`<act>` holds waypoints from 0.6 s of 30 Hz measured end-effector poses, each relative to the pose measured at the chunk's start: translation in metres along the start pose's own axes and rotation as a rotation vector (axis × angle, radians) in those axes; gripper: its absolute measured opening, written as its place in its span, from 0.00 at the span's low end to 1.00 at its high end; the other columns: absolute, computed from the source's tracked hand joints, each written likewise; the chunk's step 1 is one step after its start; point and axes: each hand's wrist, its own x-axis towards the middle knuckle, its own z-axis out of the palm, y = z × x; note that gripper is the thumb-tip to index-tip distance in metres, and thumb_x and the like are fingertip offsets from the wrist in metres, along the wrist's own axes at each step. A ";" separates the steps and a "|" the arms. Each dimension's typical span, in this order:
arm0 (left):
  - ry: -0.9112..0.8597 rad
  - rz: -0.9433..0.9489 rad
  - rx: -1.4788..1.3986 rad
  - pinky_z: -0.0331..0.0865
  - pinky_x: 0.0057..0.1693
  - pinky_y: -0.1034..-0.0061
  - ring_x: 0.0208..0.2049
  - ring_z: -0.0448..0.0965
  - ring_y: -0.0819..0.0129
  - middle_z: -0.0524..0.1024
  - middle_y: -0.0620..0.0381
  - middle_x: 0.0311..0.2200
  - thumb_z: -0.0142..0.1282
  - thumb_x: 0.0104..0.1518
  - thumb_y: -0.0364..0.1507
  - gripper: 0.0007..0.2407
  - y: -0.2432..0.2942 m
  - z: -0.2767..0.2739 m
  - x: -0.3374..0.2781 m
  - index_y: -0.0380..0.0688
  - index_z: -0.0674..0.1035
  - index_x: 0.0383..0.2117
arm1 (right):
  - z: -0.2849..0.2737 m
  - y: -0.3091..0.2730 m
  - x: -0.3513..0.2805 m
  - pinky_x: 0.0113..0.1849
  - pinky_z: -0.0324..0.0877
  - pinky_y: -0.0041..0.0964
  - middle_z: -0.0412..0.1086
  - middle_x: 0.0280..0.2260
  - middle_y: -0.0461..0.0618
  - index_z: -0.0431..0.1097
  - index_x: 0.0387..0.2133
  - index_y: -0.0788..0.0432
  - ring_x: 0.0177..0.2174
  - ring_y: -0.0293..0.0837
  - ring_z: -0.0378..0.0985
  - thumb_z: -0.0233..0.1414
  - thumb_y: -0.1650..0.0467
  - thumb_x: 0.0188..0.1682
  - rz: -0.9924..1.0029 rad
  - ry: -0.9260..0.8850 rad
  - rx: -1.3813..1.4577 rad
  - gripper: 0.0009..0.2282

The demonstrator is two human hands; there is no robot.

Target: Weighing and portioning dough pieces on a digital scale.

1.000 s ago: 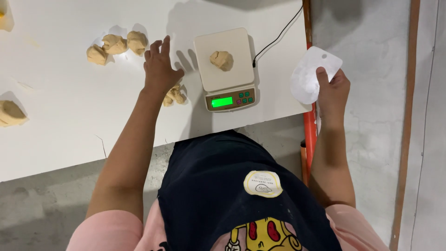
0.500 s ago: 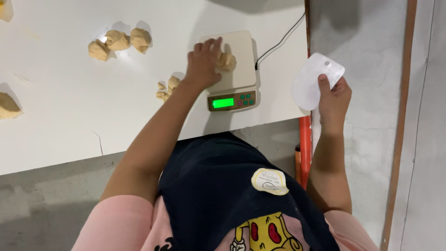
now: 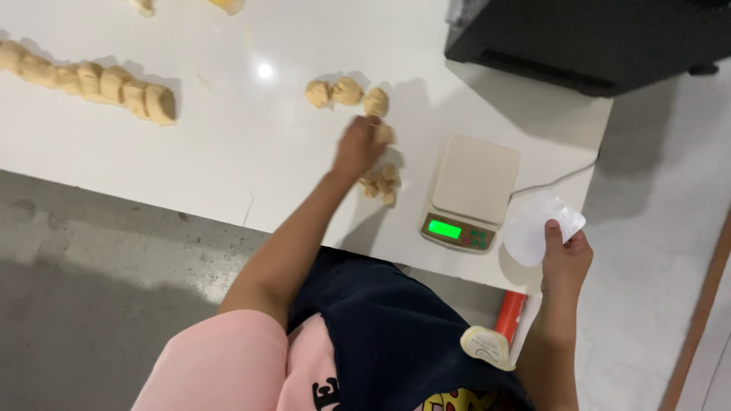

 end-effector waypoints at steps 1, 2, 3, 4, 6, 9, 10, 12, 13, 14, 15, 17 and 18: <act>0.015 -0.002 -0.001 0.72 0.53 0.57 0.46 0.76 0.47 0.75 0.45 0.43 0.68 0.47 0.27 0.20 -0.017 -0.023 0.006 0.42 0.77 0.48 | 0.010 -0.009 -0.001 0.40 0.69 0.31 0.76 0.41 0.49 0.73 0.48 0.68 0.37 0.36 0.74 0.58 0.69 0.57 -0.012 -0.009 0.000 0.13; 0.106 -0.093 0.038 0.73 0.53 0.59 0.47 0.77 0.48 0.74 0.45 0.45 0.68 0.48 0.27 0.21 -0.035 -0.045 0.012 0.41 0.76 0.49 | 0.020 -0.018 -0.002 0.41 0.71 0.31 0.76 0.41 0.49 0.73 0.48 0.67 0.38 0.35 0.76 0.58 0.69 0.56 -0.028 -0.024 0.012 0.13; 0.191 -0.184 0.072 0.74 0.53 0.61 0.47 0.77 0.50 0.74 0.45 0.46 0.68 0.48 0.28 0.21 -0.052 -0.065 0.017 0.40 0.76 0.50 | 0.028 -0.026 -0.005 0.42 0.72 0.30 0.77 0.42 0.48 0.73 0.47 0.67 0.39 0.35 0.77 0.57 0.69 0.56 -0.040 -0.036 0.022 0.13; 0.200 -0.186 0.067 0.74 0.53 0.61 0.47 0.77 0.50 0.74 0.45 0.46 0.68 0.48 0.28 0.21 -0.054 -0.083 0.028 0.40 0.76 0.50 | 0.037 -0.033 -0.006 0.42 0.72 0.30 0.77 0.42 0.48 0.73 0.47 0.67 0.39 0.35 0.77 0.57 0.69 0.56 -0.050 -0.040 0.018 0.13; 0.235 -0.285 0.074 0.75 0.55 0.63 0.50 0.77 0.50 0.72 0.46 0.50 0.69 0.48 0.28 0.26 -0.057 -0.118 0.045 0.41 0.72 0.55 | 0.053 -0.045 -0.013 0.42 0.72 0.30 0.77 0.42 0.48 0.72 0.47 0.67 0.39 0.35 0.78 0.57 0.68 0.56 -0.052 -0.067 0.031 0.13; 0.102 -0.368 0.190 0.72 0.56 0.62 0.54 0.72 0.45 0.65 0.43 0.59 0.72 0.43 0.30 0.40 -0.074 -0.153 0.063 0.44 0.59 0.65 | 0.081 -0.062 -0.025 0.42 0.73 0.31 0.77 0.41 0.49 0.72 0.47 0.66 0.38 0.36 0.78 0.57 0.68 0.55 -0.045 -0.083 0.009 0.14; 0.103 -0.374 0.186 0.72 0.56 0.62 0.54 0.72 0.45 0.65 0.43 0.59 0.72 0.43 0.30 0.40 -0.085 -0.161 0.060 0.44 0.59 0.65 | 0.087 -0.067 -0.030 0.42 0.73 0.31 0.77 0.41 0.49 0.72 0.47 0.66 0.38 0.36 0.78 0.57 0.68 0.55 -0.047 -0.086 0.003 0.14; -0.127 -0.527 0.370 0.70 0.60 0.61 0.60 0.67 0.42 0.59 0.40 0.65 0.69 0.47 0.30 0.47 -0.106 -0.178 0.061 0.48 0.46 0.73 | 0.100 -0.077 -0.039 0.42 0.73 0.31 0.77 0.41 0.48 0.72 0.47 0.66 0.38 0.36 0.78 0.58 0.67 0.55 -0.035 -0.087 -0.011 0.14; -0.129 -0.528 0.370 0.70 0.60 0.61 0.60 0.67 0.42 0.59 0.40 0.65 0.69 0.47 0.30 0.47 -0.127 -0.187 0.053 0.48 0.46 0.73 | 0.105 -0.075 -0.041 0.42 0.73 0.31 0.77 0.41 0.48 0.72 0.47 0.66 0.38 0.36 0.78 0.58 0.67 0.55 -0.033 -0.087 -0.012 0.14; -0.177 -0.596 0.529 0.68 0.61 0.57 0.63 0.62 0.40 0.56 0.39 0.66 0.64 0.52 0.28 0.43 -0.147 -0.195 0.046 0.48 0.45 0.73 | 0.109 -0.072 -0.044 0.41 0.72 0.31 0.77 0.40 0.49 0.72 0.47 0.66 0.38 0.36 0.77 0.58 0.67 0.55 -0.042 -0.091 -0.026 0.14; -0.224 -0.662 0.688 0.66 0.62 0.53 0.66 0.57 0.37 0.53 0.37 0.68 0.59 0.56 0.27 0.40 -0.167 -0.204 0.040 0.49 0.45 0.72 | 0.113 -0.071 -0.046 0.41 0.72 0.31 0.77 0.40 0.49 0.72 0.46 0.67 0.38 0.36 0.77 0.58 0.67 0.56 -0.053 -0.096 -0.039 0.14; -0.145 -0.637 0.893 0.60 0.66 0.51 0.67 0.55 0.39 0.52 0.38 0.69 0.59 0.51 0.29 0.40 -0.200 -0.223 0.022 0.49 0.45 0.70 | 0.119 -0.068 -0.048 0.41 0.71 0.32 0.76 0.40 0.49 0.73 0.46 0.67 0.37 0.37 0.76 0.58 0.67 0.56 -0.057 -0.090 -0.065 0.14; -0.063 -0.605 1.098 0.54 0.71 0.48 0.68 0.54 0.41 0.51 0.40 0.71 0.59 0.47 0.32 0.41 -0.217 -0.233 0.012 0.48 0.46 0.68 | 0.122 -0.067 -0.050 0.41 0.71 0.32 0.76 0.40 0.49 0.73 0.46 0.67 0.37 0.37 0.76 0.58 0.67 0.56 -0.061 -0.083 -0.090 0.13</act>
